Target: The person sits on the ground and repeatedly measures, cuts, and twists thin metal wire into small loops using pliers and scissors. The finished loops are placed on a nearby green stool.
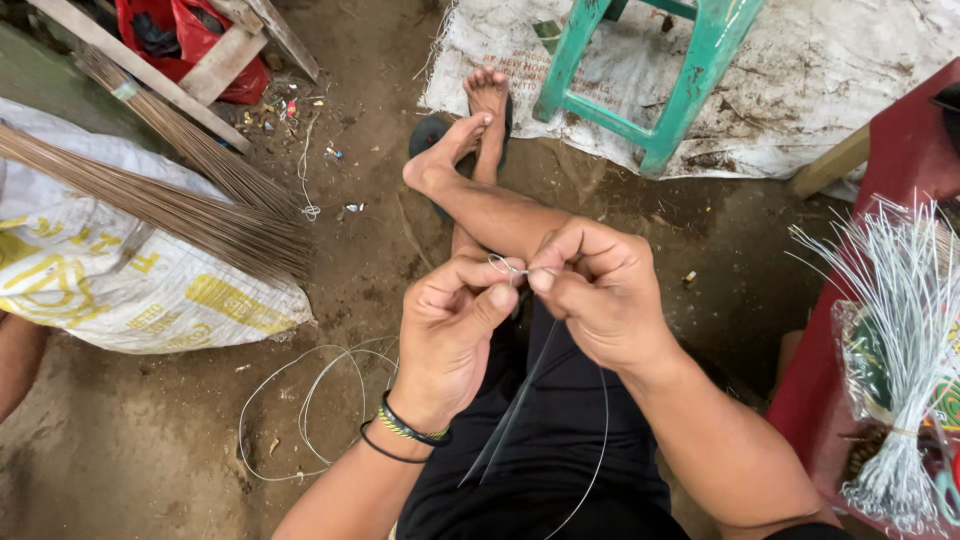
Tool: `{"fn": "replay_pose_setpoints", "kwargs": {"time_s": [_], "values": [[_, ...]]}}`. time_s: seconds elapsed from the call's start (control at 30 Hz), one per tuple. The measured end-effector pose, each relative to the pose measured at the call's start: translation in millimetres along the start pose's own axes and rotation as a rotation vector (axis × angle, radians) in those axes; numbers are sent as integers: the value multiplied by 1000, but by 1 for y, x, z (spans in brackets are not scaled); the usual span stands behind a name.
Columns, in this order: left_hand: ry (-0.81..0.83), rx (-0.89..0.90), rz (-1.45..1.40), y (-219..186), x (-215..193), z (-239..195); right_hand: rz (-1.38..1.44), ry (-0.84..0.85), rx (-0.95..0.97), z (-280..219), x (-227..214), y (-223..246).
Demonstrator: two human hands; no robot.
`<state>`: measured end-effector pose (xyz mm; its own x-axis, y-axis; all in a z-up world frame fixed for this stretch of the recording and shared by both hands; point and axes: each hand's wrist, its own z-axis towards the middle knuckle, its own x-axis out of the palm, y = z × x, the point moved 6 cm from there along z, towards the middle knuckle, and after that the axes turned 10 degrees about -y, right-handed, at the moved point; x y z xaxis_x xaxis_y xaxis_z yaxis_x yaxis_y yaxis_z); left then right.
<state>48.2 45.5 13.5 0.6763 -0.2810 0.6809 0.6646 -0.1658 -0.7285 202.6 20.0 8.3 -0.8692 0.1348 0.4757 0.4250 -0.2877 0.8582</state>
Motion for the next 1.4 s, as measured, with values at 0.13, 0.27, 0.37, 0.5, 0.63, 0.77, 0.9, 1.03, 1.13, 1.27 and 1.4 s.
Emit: {"fn": "replay_pose_setpoints", "kwargs": {"time_s": [0.13, 0.27, 0.37, 0.5, 0.63, 0.77, 0.9, 1.03, 1.13, 1.27, 1.4], "values": [[14, 185, 121, -6, 12, -5, 236, 32, 85, -11, 13, 9], [-38, 230, 177, -12, 20, -13, -447, -143, -279, -29, 25, 31], [-81, 130, 159, -14, 26, -18, -853, -192, -860, -47, 50, 58], [-152, 130, 395, -18, 24, -17, -1103, -47, -1180, -47, 66, 70], [-182, 53, 414, -6, 4, -5, -1266, 146, -1268, -41, 67, 67], [-218, -57, 323, 29, -29, 12, -1378, 315, -1324, -34, 57, 47], [-421, -375, 308, 86, -81, 16, -1489, 612, -1322, -28, 35, 1], [-534, -483, 233, 116, -109, 11, -1452, 824, -1282, -17, 23, -36], [-443, -481, 314, 102, -114, 23, -1376, 768, -1238, 0, 18, -31], [-194, -390, 683, 55, -112, 42, -1334, 653, -1018, 21, 25, -14], [99, -295, 1091, 29, -105, 61, -1224, 439, -875, 38, 23, 6]]}}
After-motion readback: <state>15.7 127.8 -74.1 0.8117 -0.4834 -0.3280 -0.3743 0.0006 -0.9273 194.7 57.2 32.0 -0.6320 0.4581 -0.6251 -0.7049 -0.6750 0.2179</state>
